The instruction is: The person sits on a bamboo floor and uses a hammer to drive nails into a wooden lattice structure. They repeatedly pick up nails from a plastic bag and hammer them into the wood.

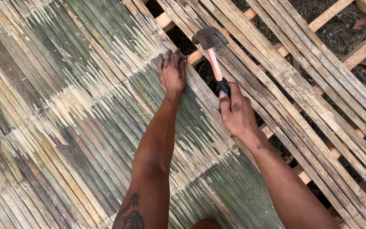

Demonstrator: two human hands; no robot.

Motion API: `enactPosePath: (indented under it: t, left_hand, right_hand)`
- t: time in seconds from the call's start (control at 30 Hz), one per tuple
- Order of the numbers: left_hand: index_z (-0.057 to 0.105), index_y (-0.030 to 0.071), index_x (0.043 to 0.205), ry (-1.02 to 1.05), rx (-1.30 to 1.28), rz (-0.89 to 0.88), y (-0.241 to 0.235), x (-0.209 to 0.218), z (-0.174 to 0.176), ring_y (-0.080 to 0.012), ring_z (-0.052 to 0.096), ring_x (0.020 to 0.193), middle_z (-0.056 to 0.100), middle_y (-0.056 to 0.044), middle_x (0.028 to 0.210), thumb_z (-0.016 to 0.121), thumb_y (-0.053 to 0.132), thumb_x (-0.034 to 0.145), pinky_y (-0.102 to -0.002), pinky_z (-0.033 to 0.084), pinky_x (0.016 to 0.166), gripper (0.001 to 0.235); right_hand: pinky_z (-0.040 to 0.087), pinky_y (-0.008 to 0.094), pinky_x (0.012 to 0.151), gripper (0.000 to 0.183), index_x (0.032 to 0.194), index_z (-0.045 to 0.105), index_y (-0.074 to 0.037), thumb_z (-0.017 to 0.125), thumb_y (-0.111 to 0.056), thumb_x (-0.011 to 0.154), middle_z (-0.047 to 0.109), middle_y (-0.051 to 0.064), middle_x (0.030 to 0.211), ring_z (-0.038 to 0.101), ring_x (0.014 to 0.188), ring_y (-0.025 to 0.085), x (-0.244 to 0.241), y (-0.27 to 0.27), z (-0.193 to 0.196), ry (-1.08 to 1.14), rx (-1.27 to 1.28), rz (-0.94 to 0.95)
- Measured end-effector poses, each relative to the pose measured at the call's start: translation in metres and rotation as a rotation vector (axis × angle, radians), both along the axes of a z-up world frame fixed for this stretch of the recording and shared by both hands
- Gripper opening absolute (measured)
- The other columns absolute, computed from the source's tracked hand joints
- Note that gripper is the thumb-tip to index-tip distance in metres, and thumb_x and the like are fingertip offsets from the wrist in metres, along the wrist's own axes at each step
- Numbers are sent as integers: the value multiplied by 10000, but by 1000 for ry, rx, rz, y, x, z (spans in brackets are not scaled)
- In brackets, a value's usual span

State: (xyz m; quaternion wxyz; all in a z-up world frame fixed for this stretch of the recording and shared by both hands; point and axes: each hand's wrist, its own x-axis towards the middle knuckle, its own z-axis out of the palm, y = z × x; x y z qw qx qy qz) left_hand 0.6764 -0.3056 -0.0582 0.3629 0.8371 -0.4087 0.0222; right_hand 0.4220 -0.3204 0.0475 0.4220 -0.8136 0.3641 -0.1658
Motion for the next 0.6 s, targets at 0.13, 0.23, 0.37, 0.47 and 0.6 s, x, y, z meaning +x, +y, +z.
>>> enactPosePath:
  t: [0.13,0.23,0.37,0.47,0.6]
  left_hand:
    - [748,166,1113,93,106,-11,2,-5,-1,-233,402,1480,617,12,1446,604,267,993,-460,171,1259,213]
    - [756,185,1102,90,134,-6,6,-8,5,-243,399,1472,607,5,1447,597,279,994,-467,157,1257,214]
    - [736,172,1138,118,210,-27,7,-8,11,-263,375,1501,566,-8,1498,599,262,992,-478,169,1264,220]
    - [428,60,1552,67,-61,-23,12,-2,-7,-366,400,1466,452,-175,1585,483,-31,938,-527,220,1252,624]
    - [328,73,1602,38,-199,11,19,-1,-28,-406,427,1488,439,-208,1596,445,-130,848,-494,289,1295,790]
  right_hand:
    - [476,251,430,278,1262,419,73,347,-149,1112,552,55,695,592,513,92,16,12,-17,-246,-134,81]
    - [422,279,348,274,1240,401,53,317,-169,1104,517,61,621,522,387,125,37,7,-10,17,-92,96]
    - [389,294,353,268,1208,419,24,292,-193,1114,505,42,592,483,383,123,31,-1,11,122,-54,77]
    - [373,263,388,275,1191,430,18,295,-217,1144,475,35,640,451,447,101,9,15,1,-418,-305,41]
    - [362,284,342,289,1169,432,-4,291,-251,1115,462,38,607,415,425,110,50,7,-19,-80,-98,54]
